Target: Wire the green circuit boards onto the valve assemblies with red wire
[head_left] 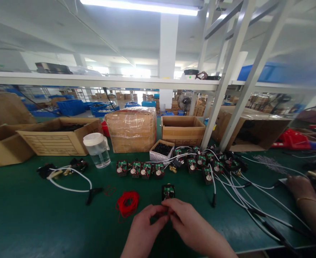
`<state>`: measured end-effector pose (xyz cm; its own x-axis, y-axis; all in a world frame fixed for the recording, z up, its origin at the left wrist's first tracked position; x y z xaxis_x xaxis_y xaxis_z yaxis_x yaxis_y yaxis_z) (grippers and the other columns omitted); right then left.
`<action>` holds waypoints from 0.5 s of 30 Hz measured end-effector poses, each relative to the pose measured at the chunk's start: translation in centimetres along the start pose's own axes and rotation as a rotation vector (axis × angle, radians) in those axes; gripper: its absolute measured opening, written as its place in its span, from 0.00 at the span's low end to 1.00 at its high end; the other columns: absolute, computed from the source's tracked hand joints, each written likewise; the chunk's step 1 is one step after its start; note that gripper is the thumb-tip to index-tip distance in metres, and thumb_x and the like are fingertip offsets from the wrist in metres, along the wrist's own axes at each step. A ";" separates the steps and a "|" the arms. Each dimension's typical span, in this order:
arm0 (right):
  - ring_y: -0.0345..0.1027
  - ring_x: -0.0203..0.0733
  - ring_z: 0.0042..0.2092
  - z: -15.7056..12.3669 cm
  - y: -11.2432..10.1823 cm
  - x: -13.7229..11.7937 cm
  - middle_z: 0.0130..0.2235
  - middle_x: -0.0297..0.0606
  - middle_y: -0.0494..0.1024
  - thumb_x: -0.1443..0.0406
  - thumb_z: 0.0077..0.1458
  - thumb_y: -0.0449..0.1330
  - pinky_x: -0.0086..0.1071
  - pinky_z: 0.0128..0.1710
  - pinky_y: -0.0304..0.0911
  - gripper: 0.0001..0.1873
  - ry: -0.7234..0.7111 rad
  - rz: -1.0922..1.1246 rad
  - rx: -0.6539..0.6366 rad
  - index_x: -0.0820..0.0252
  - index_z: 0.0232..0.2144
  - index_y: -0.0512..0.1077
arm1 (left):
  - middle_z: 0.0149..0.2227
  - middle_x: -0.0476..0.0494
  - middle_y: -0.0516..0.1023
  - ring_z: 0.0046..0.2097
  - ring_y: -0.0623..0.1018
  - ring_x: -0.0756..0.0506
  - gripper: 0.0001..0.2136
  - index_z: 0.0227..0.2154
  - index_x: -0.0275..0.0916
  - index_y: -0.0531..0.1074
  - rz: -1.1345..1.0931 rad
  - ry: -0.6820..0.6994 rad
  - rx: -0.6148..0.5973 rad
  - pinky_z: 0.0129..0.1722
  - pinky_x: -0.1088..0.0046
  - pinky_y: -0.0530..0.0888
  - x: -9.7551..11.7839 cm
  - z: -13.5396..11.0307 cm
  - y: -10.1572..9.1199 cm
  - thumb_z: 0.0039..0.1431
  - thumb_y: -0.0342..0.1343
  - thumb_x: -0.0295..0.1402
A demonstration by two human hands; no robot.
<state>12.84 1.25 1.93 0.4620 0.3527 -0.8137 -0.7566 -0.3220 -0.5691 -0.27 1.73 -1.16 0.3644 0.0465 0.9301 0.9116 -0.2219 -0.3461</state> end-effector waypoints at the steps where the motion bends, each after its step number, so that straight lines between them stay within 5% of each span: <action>1: 0.71 0.46 0.51 0.0 -0.1 -0.1 0.50 0.40 0.78 0.75 0.58 0.51 0.36 0.53 0.63 0.24 -0.005 -0.008 -0.015 0.53 0.53 0.73 | 0.39 0.44 0.83 0.45 0.80 0.39 0.10 0.36 0.44 0.83 0.028 0.004 0.010 0.47 0.67 0.71 0.1 0.1 0.0 0.55 0.58 0.35; 9: 0.72 0.46 0.49 -0.3 -0.6 -0.3 0.48 0.40 0.79 0.76 0.56 0.51 0.36 0.51 0.64 0.25 -0.035 0.012 -0.013 0.52 0.51 0.74 | 0.31 0.45 0.78 0.38 0.78 0.42 0.08 0.25 0.42 0.78 0.189 0.031 0.069 0.40 0.68 0.69 0.8 0.4 0.3 0.53 0.56 0.35; 15: 0.73 0.41 0.41 -0.5 -0.7 2.8 0.41 0.36 0.78 0.76 0.51 0.54 0.30 0.41 0.66 0.27 0.053 0.086 0.077 0.53 0.51 0.74 | 0.31 0.46 0.77 0.37 0.77 0.42 0.06 0.25 0.41 0.76 0.187 0.041 0.090 0.40 0.68 0.69 0.8 0.9 0.1 0.52 0.54 0.32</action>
<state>14.89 1.99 0.03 0.4162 0.2796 -0.8652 -0.8269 -0.2794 -0.4881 0.25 2.59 -0.53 0.5226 -0.0275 0.8521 0.8427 -0.1348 -0.5212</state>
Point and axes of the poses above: each hand's wrist, its own z-axis towards the middle knuckle, its own y-axis out of the palm, x = y × z, the point moved 8 cm from there along z, towards the middle knuckle
